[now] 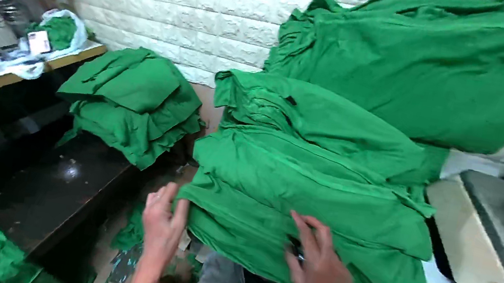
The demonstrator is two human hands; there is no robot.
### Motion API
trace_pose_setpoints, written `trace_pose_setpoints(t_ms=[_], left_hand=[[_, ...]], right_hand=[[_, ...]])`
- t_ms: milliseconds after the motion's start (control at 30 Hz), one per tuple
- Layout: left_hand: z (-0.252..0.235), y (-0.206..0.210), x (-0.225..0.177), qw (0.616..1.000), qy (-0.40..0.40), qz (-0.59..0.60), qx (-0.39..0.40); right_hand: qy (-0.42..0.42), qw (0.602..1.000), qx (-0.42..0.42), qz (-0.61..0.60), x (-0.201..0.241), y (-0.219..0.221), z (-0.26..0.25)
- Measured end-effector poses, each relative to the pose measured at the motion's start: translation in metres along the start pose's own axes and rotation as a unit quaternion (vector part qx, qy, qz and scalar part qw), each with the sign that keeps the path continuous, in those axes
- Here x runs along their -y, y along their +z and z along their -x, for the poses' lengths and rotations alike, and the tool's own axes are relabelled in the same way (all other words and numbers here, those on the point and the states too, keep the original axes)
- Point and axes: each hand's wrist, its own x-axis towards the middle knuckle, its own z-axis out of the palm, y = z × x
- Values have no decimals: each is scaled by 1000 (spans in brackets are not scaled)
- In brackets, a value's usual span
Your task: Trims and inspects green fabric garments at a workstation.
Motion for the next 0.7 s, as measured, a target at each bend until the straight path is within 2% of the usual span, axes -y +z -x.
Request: trace_pose_setpoints(t_ms=[100,200,267,300,367,400,467,500,533,567,600,633,667,700], left_hand=[[-25,-7,4,995,-56,66,-39],[-42,-9,2,983,-135,126,-23],[-54,-7,-4,948,-214,234,1],[-61,-6,-9,922,-247,299,9],[-75,-5,-18,861,-291,418,12],[-84,-1,-21,834,-301,463,-2],[-105,18,-25,804,-298,514,-25],[-112,31,-25,816,-275,508,-9],[-117,45,-23,851,-228,472,41],[-120,59,-17,894,-153,399,137],[-125,74,-6,924,-72,276,253],[-128,89,-1,930,-16,143,339],[-129,100,-1,917,21,32,398],[-129,107,-2,904,46,-48,423]], right_hand=[[101,993,15,51,-34,-41,29],[208,974,62,67,-61,-85,49],[291,947,134,34,-73,-114,50],[312,938,148,-10,-79,-127,48],[316,930,104,-155,-92,-141,41],[324,907,51,-264,-96,-140,33],[314,818,-88,-473,-101,-129,8],[296,773,-156,-539,-103,-121,-9],[281,742,-212,-570,-104,-112,-26],[281,733,-239,-572,-108,-103,-42],[297,742,-231,-555,-113,-93,-52],[337,762,-187,-520,-118,-83,-60],[380,777,-124,-485,-122,-73,-66],[408,783,-64,-465,-126,-64,-68]])
